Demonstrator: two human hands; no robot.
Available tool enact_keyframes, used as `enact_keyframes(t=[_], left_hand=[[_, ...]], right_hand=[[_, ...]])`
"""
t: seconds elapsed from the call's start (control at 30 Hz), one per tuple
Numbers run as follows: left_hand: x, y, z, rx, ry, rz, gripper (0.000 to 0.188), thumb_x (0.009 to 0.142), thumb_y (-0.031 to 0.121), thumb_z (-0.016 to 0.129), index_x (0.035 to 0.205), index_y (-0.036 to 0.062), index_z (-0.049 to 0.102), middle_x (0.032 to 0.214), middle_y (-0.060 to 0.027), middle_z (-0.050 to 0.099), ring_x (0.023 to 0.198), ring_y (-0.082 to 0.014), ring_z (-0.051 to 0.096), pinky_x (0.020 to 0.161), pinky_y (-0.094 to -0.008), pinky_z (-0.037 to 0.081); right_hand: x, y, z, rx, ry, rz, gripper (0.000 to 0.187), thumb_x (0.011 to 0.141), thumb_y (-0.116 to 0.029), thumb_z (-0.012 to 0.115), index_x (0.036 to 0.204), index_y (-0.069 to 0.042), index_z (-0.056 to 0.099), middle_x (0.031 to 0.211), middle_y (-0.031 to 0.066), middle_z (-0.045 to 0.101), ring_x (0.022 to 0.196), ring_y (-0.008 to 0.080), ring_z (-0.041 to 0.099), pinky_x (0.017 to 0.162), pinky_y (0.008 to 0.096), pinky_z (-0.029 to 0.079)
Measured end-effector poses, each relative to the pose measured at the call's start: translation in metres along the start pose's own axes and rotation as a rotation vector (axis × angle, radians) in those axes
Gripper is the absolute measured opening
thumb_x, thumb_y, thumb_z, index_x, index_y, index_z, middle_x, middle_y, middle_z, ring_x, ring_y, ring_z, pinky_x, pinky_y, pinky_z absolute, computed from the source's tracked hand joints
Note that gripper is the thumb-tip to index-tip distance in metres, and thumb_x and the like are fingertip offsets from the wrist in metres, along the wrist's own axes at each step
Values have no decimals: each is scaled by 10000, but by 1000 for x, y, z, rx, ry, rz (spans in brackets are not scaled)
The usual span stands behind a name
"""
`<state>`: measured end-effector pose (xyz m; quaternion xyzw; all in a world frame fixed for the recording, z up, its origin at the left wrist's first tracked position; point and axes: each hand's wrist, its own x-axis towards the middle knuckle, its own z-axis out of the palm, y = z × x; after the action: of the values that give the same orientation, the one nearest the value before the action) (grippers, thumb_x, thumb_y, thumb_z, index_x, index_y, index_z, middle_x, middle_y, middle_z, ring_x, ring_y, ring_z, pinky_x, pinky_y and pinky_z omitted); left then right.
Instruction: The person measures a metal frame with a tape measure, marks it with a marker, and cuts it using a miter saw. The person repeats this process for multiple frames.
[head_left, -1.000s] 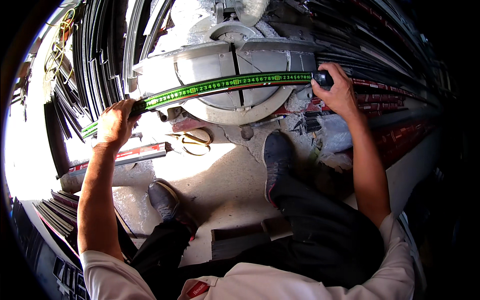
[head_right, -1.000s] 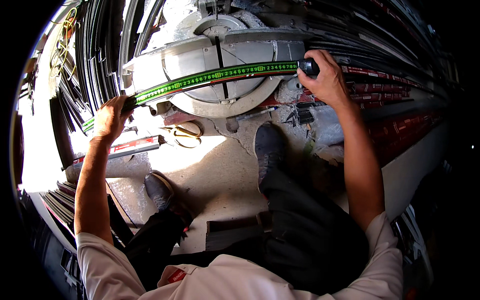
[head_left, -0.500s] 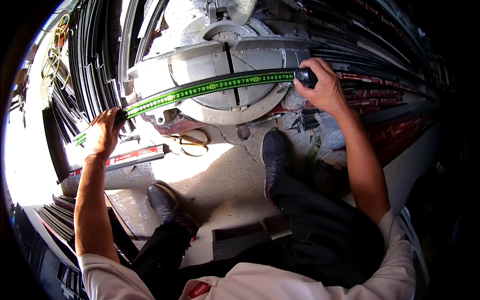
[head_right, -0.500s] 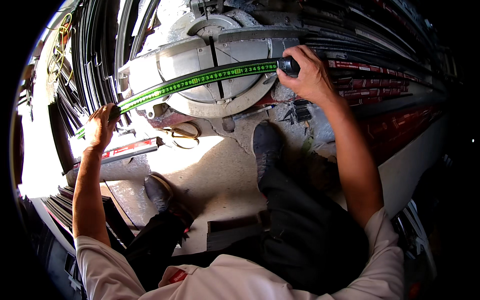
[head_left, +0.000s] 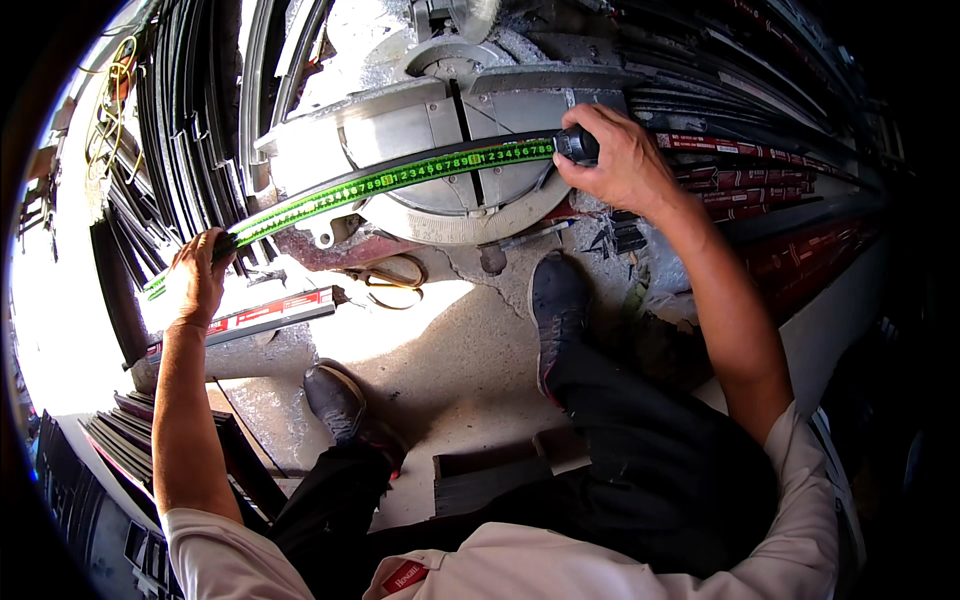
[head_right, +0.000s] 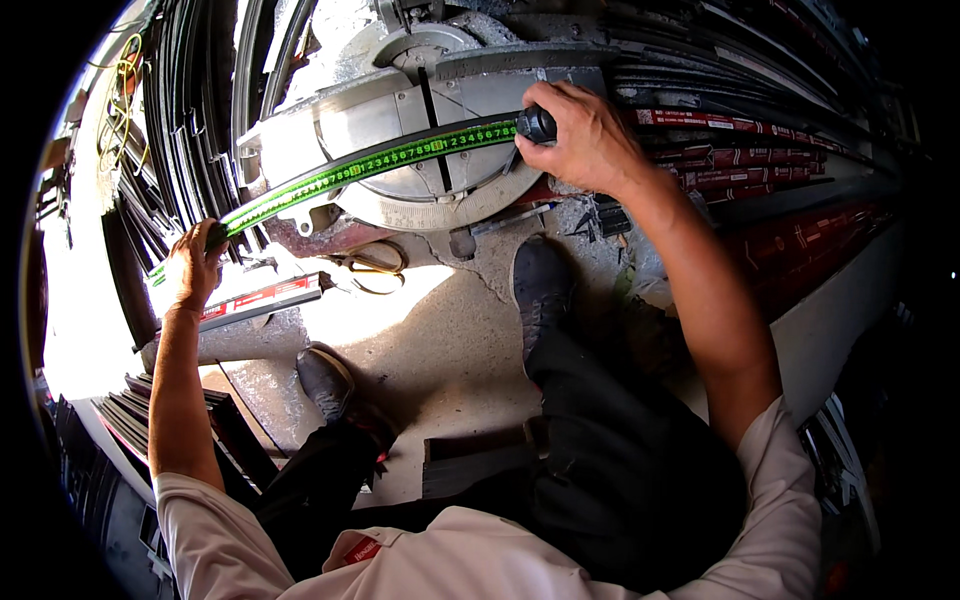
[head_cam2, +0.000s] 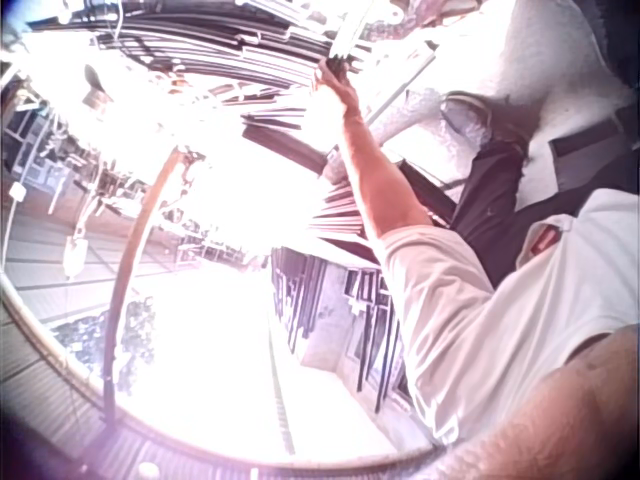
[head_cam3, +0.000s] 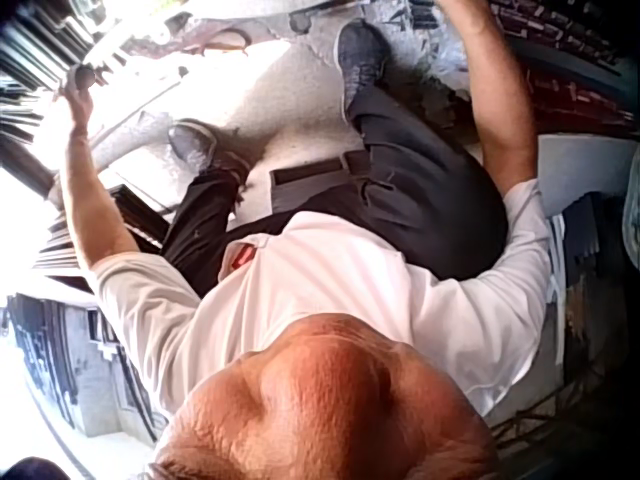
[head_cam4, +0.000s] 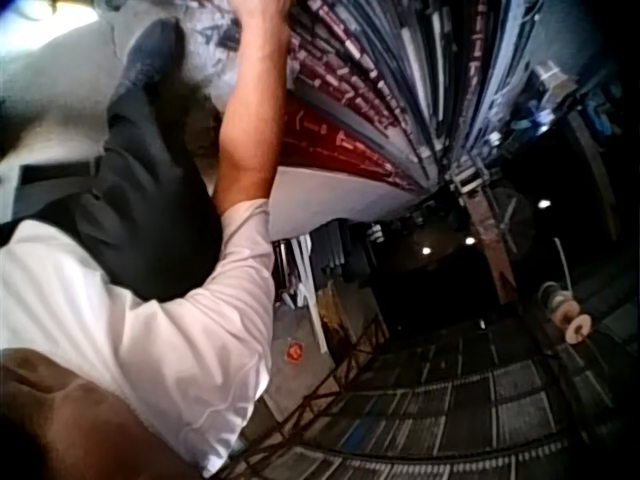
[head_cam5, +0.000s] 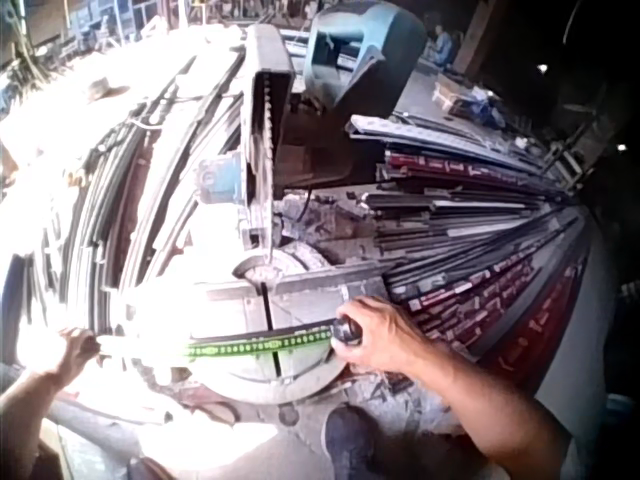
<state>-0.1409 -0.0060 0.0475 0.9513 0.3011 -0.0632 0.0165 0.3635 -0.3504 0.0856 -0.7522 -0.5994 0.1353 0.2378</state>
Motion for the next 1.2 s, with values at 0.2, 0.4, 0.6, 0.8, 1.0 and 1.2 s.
enact_keyframes(t=[0.2, 0.4, 0.6, 0.8, 1.0, 1.2], left_hand=[[1, -2, 2, -15, -33, -14, 442, 908, 223, 814, 1304, 98, 666, 1193, -102, 748, 1113, -326, 711, 1001, -441, 537], [-3, -6, 8, 16, -7, 12, 468, 929, 219, 795, 1352, 92, 642, 1265, -114, 727, 1161, -324, 692, 1029, -446, 524], [-5, -2, 9, 50, 5, 16, 511, 953, 199, 775, 1421, 84, 605, 1332, -132, 702, 1218, -325, 671, 1089, -453, 499], [-9, 0, 14, 97, 4, -6, 622, 972, 178, 756, 1542, 98, 521, 1429, -148, 653, 1319, -336, 616, 1153, -463, 460], [-12, 1, 21, 98, 14, -29, 678, 983, 161, 737, 1597, 99, 456, 1489, -155, 609, 1375, -335, 570, 1200, -470, 420], [-13, 0, 26, 100, 51, -22, 695, 971, 160, 743, 1601, 106, 456, 1486, -151, 611, 1371, -345, 570, 1181, -472, 429]], right_hand=[[2, -1, -5, 27, -59, 41, 369, 859, -230, 820, 1109, -57, 611, 994, 179, 669, 953, 436, 683, 823, 476, 559], [8, -2, -7, 29, -135, 85, 388, 872, -247, 809, 1165, -62, 634, 1006, 191, 672, 962, 421, 685, 840, 470, 555], [9, 0, -5, -15, -163, 93, 371, 877, -251, 801, 1167, -72, 653, 1013, 177, 681, 939, 392, 684, 836, 458, 553], [12, 4, -3, -24, -154, -14, 337, 871, -232, 795, 1142, -75, 671, 979, 163, 690, 907, 370, 675, 813, 456, 551], [13, 2, -4, -43, -175, -15, 307, 870, -226, 790, 1122, -75, 704, 988, 151, 713, 957, 368, 685, 858, 455, 562], [9, 0, -3, -111, -190, -56, 383, 913, -202, 767, 1295, -181, 754, 1108, 86, 729, 1033, 327, 692, 971, 433, 579]])
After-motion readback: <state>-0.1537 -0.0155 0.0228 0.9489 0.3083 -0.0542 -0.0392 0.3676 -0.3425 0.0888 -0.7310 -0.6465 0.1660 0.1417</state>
